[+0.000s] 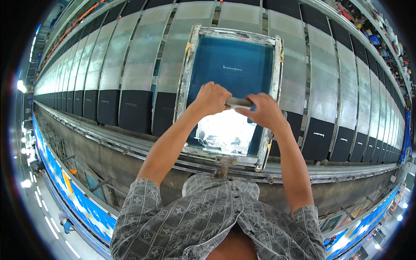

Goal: The person prepares a screen printing frame by spreading white ink across the mesh using a squeegee. They repeatedly pull the squeegee across the screen to evenly distribute the ink in a factory setting.

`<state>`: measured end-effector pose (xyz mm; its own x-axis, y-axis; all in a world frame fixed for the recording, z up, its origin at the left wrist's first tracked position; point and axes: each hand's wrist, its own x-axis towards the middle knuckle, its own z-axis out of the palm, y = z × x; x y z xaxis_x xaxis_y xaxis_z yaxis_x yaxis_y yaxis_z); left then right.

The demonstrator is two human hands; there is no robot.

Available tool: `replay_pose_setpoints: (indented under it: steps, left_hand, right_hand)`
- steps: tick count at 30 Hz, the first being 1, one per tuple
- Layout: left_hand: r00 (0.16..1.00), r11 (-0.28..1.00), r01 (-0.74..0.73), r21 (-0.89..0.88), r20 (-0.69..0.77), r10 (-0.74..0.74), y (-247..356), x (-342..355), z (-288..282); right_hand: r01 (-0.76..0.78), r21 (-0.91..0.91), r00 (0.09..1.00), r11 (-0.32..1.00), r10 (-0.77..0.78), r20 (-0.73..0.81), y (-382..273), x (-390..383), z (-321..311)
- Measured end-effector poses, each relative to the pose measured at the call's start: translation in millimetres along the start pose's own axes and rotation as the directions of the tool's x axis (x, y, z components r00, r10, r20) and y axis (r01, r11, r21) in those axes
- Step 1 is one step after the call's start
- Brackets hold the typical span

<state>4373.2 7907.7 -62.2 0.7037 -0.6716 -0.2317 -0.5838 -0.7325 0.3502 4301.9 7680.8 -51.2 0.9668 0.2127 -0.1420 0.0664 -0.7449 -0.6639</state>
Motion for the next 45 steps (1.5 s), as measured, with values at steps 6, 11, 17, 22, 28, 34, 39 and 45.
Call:
replay_pose_setpoints:
  steps: [6, 11, 17, 22, 28, 34, 39, 45]
  left_hand:
    - [1.0, 1.0, 0.019, 0.022, -0.023, -0.019, 15.8, -22.7, 25.5]
    - [0.998, 0.993, -0.055, -0.106, -0.042, 0.051, 46.5, -111.3, 66.2]
    - [0.996, 0.989, -0.074, 0.126, -0.047, 0.08, 14.7, -32.9, 18.2]
    - [0.998, 1.0, -0.017, 0.02, -0.052, 0.018, -6.3, 7.4, 3.5]
    - [0.997, 1.0, 0.002, 0.022, -0.072, -0.001, 23.5, -84.6, 70.8]
    - [0.991, 0.993, -0.116, 0.036, -0.056, 0.118, 22.5, -84.6, 41.2]
    - [0.983, 0.993, -0.114, 0.012, -0.142, 0.115, 6.9, -19.7, 3.2]
    - [0.94, 0.987, -0.142, 0.079, -0.303, 0.159, 24.9, -85.0, 66.5]
  right_hand:
    - [0.082, -0.229, 0.997, 0.97, -0.081, 0.016, -3.2, -7.9, 45.7]
    - [0.148, -0.127, 0.988, 0.981, -0.141, 0.057, -24.3, -97.1, 84.1]
    - [0.175, -0.259, 0.983, 0.95, -0.181, 0.002, -15.1, -14.9, 38.3]
    - [0.091, -0.233, 0.995, 0.968, -0.082, 0.048, -3.5, 29.8, 24.1]
    - [0.128, -0.305, 0.988, 0.944, -0.095, 0.12, -15.7, -60.0, 80.4]
    - [-0.055, 0.084, 0.943, 0.995, 0.079, -0.325, 17.1, -84.2, 41.4]
    - [-0.419, 0.24, 0.635, 0.876, 0.472, -0.611, 90.2, -71.0, 38.4]
    - [-0.383, 0.439, 0.618, 0.813, 0.578, -0.533, 106.2, -68.2, 41.2]
